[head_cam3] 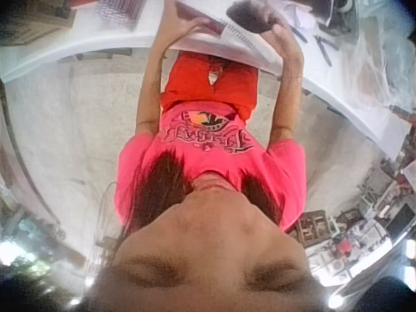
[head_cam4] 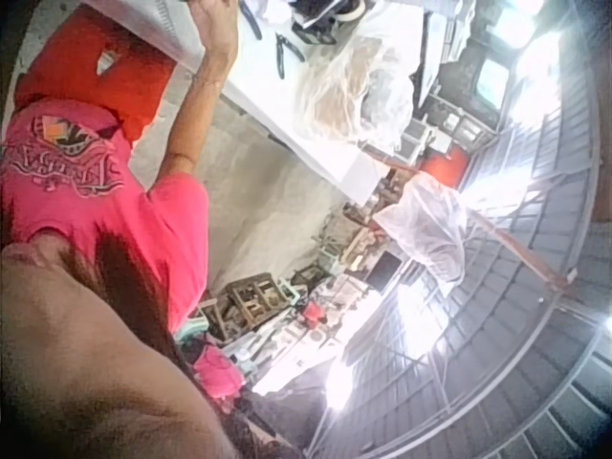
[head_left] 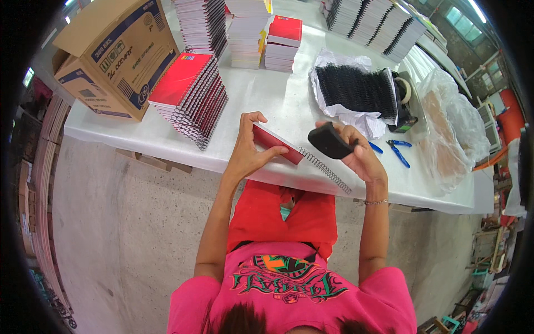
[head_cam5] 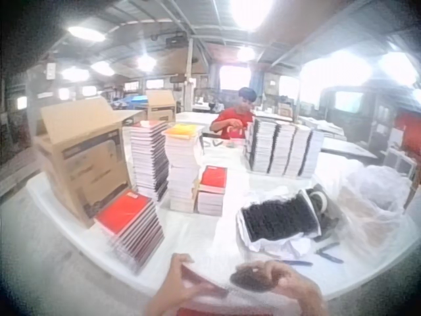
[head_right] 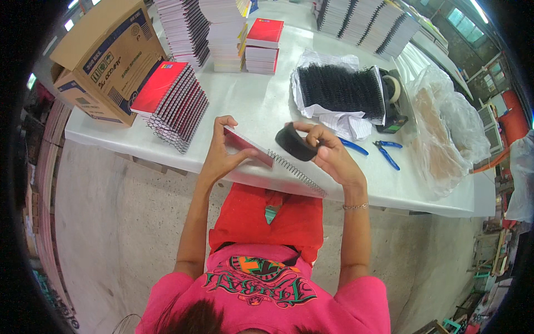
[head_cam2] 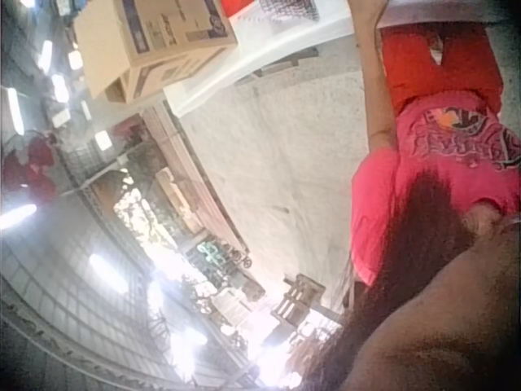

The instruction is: The person inserts a spiral coil through the pre-punched holes of notebooks, rotates the coil to thread it through the entire spine, and uses a blue tool to trim and crimp the ends of the wire.

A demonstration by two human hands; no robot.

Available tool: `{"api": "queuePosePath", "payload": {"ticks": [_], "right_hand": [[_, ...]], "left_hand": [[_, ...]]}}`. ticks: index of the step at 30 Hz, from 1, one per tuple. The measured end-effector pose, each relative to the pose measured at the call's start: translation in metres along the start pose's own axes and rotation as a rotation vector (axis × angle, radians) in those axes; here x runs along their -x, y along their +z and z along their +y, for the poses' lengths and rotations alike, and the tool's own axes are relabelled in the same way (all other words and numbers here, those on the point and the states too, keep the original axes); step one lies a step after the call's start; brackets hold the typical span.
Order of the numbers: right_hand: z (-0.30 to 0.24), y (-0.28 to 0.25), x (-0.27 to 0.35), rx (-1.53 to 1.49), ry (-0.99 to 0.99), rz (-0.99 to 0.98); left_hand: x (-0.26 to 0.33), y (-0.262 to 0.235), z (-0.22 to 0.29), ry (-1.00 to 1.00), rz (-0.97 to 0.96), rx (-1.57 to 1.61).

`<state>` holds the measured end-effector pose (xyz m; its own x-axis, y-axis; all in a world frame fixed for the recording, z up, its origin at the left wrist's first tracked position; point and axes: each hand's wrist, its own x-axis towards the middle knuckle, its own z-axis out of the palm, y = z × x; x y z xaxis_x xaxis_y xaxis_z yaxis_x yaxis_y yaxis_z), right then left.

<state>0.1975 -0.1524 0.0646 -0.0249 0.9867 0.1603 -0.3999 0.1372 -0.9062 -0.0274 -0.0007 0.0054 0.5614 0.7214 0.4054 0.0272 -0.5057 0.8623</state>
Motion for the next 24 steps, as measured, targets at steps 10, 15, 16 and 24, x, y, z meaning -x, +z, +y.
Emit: {"api": "queuePosePath", "payload": {"ticks": [10,15,16,24], "right_hand": [[-0.014,-0.001,-0.005,0.390,0.056,-0.178],[0.000,-0.002,-0.014,1.120,0.112,0.343],[-0.003,-0.005,-0.010,0.839,0.079,0.240],[-0.013,0.001,0.000,0.589,0.174,0.184]], "left_hand": [[-0.004,0.004,-0.010,0.041,-0.048,0.040],[-0.005,0.006,-0.005,0.036,-0.028,0.088],[-0.004,0.008,-0.005,0.038,-0.022,0.086],[-0.006,0.007,-0.006,0.003,-0.088,0.135]]}}
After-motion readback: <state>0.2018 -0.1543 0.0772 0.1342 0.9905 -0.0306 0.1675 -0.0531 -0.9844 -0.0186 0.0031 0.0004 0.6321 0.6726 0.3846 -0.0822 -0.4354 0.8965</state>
